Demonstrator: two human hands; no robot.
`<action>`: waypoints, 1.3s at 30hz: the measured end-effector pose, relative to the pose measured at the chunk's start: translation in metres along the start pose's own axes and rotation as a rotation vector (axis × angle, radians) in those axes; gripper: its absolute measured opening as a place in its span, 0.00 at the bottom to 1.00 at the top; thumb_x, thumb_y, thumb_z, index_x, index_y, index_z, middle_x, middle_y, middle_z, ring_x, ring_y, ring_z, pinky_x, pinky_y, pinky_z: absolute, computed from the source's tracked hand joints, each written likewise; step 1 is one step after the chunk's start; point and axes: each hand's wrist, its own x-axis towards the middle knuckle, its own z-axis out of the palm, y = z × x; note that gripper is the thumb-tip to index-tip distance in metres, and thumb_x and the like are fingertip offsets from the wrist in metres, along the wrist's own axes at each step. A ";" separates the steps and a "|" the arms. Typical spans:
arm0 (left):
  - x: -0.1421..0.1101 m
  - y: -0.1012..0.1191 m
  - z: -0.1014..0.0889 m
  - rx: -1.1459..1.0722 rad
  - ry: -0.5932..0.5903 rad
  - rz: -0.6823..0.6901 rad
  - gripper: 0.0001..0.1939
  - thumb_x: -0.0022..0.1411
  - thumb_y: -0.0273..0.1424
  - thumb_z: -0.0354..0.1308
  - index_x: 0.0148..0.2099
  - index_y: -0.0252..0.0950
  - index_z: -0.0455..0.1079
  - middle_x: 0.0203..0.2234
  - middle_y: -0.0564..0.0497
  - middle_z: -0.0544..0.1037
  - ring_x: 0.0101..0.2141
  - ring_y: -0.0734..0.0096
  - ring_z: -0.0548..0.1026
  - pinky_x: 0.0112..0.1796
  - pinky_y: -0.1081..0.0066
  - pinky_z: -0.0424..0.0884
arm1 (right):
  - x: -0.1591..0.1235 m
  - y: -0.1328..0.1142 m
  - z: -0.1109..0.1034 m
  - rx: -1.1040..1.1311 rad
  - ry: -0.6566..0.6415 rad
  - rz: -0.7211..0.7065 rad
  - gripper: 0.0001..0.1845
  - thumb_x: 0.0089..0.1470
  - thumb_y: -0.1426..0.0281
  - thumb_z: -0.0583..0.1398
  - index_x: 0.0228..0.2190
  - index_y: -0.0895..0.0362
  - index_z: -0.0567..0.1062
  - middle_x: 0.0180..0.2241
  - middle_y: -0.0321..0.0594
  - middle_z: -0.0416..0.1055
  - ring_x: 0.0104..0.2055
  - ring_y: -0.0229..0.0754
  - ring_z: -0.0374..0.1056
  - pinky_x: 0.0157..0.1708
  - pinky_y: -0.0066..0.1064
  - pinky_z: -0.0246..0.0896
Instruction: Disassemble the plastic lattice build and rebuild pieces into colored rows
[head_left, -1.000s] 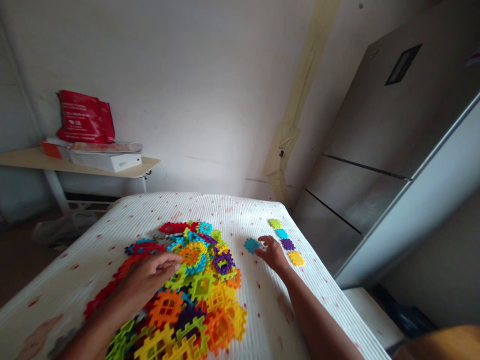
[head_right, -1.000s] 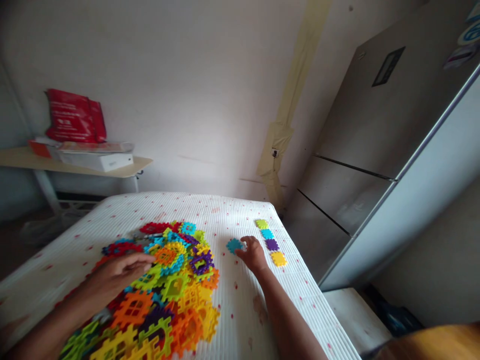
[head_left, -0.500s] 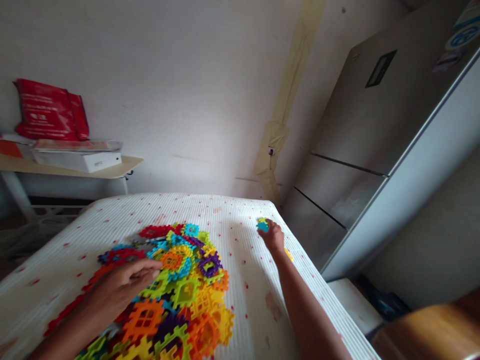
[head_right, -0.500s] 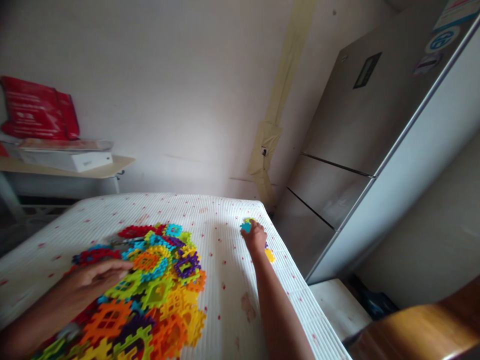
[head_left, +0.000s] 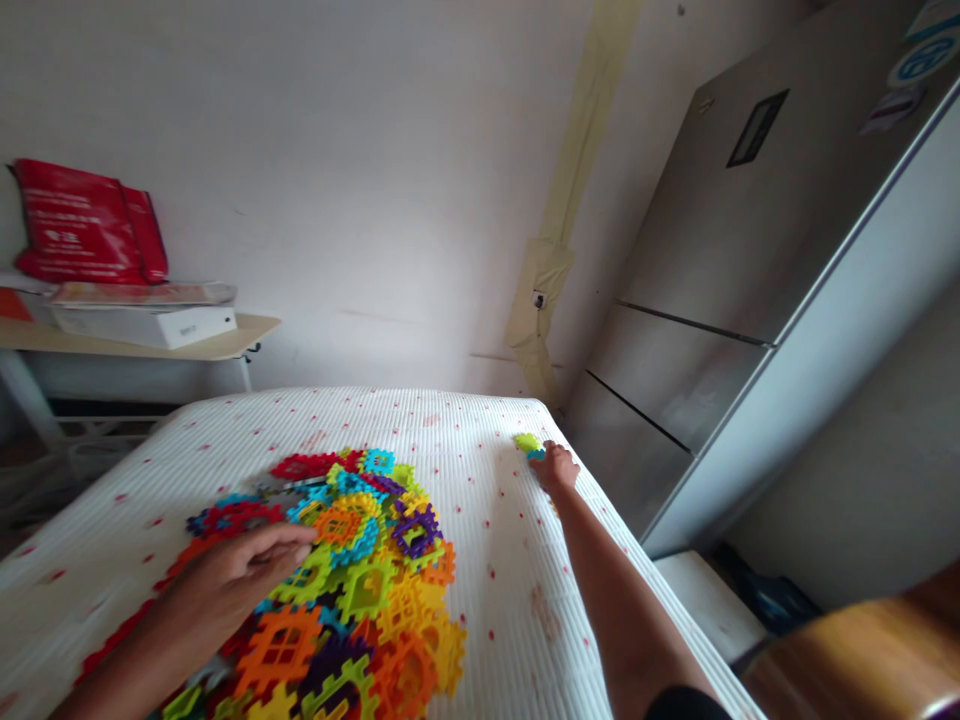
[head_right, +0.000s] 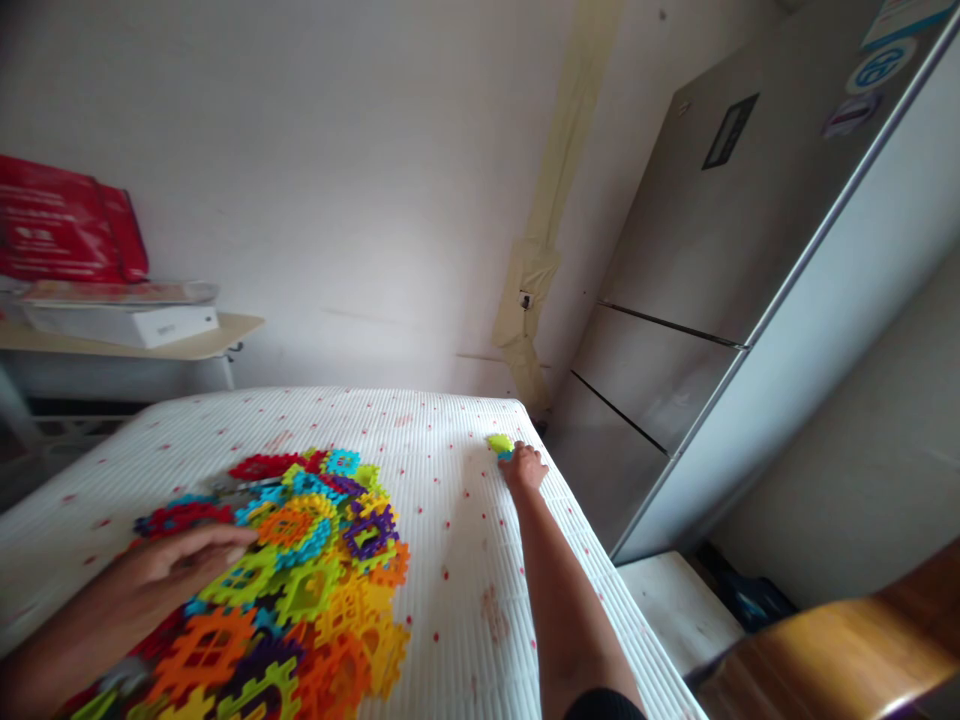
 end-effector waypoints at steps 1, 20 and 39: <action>0.000 0.001 0.000 0.002 0.005 -0.003 0.25 0.45 0.53 0.55 0.37 0.40 0.75 0.35 0.49 0.82 0.41 0.55 0.77 0.43 0.68 0.69 | 0.000 -0.001 0.001 -0.003 0.001 0.002 0.24 0.48 0.65 0.57 0.48 0.56 0.68 0.49 0.50 0.67 0.51 0.52 0.61 0.44 0.44 0.56; 0.005 -0.016 0.001 0.038 -0.018 0.051 0.25 0.50 0.50 0.52 0.41 0.37 0.73 0.38 0.49 0.81 0.43 0.59 0.76 0.42 0.69 0.70 | 0.007 -0.002 0.009 -0.059 -0.061 0.026 0.25 0.47 0.62 0.56 0.47 0.58 0.66 0.48 0.51 0.66 0.51 0.52 0.60 0.44 0.44 0.56; 0.001 -0.011 0.001 0.070 -0.012 0.115 0.20 0.52 0.46 0.53 0.40 0.38 0.74 0.36 0.50 0.81 0.40 0.61 0.77 0.40 0.72 0.70 | -0.059 -0.067 -0.009 0.345 0.016 -0.630 0.17 0.51 0.70 0.58 0.44 0.58 0.72 0.44 0.45 0.72 0.43 0.42 0.67 0.45 0.32 0.59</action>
